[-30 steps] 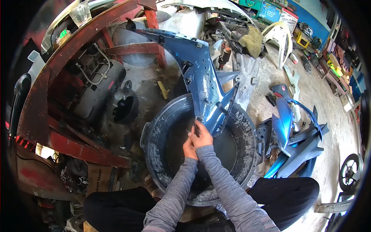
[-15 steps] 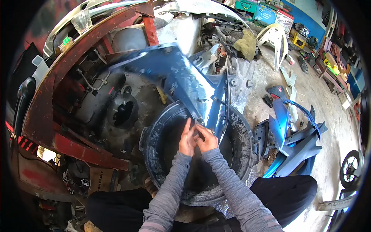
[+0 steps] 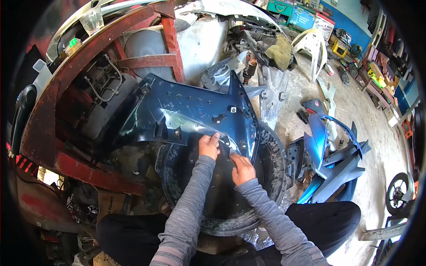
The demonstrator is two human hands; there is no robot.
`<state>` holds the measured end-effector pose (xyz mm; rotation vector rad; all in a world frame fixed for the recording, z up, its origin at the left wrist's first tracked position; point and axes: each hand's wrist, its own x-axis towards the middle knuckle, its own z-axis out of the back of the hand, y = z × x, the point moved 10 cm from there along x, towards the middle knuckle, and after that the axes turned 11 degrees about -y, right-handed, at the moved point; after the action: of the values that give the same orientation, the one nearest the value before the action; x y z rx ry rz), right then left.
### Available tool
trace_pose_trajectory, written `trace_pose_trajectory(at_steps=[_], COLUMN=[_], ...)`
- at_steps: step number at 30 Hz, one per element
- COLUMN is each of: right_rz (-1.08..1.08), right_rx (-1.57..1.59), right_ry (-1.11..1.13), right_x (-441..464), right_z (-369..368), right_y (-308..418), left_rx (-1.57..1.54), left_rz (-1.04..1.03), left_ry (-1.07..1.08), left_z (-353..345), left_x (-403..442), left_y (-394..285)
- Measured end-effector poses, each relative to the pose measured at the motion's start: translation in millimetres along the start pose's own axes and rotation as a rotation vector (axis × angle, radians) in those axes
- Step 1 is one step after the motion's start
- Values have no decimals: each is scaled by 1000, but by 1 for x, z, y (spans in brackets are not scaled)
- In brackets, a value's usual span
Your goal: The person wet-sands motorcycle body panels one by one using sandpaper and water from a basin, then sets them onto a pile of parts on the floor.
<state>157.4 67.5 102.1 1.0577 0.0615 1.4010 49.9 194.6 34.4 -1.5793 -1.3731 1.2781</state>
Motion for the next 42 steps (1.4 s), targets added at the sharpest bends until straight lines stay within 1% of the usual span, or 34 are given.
trace_pose_trajectory(at_steps=[2,3,4,5,6,8,10,12,13,16,17,18,20,21,23,24,26,27,28,31,33,34,36,38,40,41,42], right_rz=[113,157,155,134,109,80,53,111,99,47,44,45,7,-6,4,20,60,10,-40,-12,16,16,-13,15,-21,16,13], right_rx=[73,121,119,105,91,73,51,106,126,153,147,149,97,124,140,157,128,121,112,160,188,187,154,106,223,243,244], right_ry=[-123,-110,-98,-95,-93,-121,-142,-75,-59,-44,-55,-55,-50,-29,-19,-8,-40,-40,-39,-65,-91,-94,-139,-164,-165,-167,-167], right_x=[7,15,18,20,20,7,4,1,4,10,8,5,-1,4,13,14,9,4,1,7,12,7,-7,-7,9,17,15], right_z=[7,4,-6,-8,-10,-7,-2,-6,-12,-19,-15,-14,-12,-14,-16,-16,-8,-6,-6,-11,-7,-5,4,4,0,-1,1], right_y=[21,32,32,32,29,20,13,17,19,17,18,18,12,13,19,22,22,13,4,7,15,11,2,0,12,22,23], left_rx=[1,-48,-95,-71,-67,-178,-153,-78,-87,9,-2,-2,-60,-58,50,52,-53,-26,-29,-28,-73,-73,-76,-48,21,-47,-44], left_rz=[-22,-141,-260,-201,-201,62,96,112,-126,-123,-159,-161,59,61,-231,-226,-59,49,47,63,-261,-262,33,25,-220,-177,-175], left_ry=[16,54,92,87,88,45,6,-7,64,78,67,66,21,23,58,58,33,-22,-22,-14,27,30,-12,-35,-19,65,65], left_z=[-5,-13,-19,-15,-15,-14,-6,-1,-10,-9,-9,-9,-7,-9,-14,-14,-12,-6,-5,-5,-16,-16,-4,-2,-7,-14,-11], left_x=[-6,-7,-11,-7,-11,-16,-7,-5,-3,3,2,-2,-6,-3,2,-3,-3,-3,-1,5,1,-1,2,5,4,2,4], left_y=[-6,-11,-16,-6,-10,-2,8,24,9,11,4,-2,5,11,4,0,0,4,4,18,-12,-18,-5,-1,-11,-5,-2])
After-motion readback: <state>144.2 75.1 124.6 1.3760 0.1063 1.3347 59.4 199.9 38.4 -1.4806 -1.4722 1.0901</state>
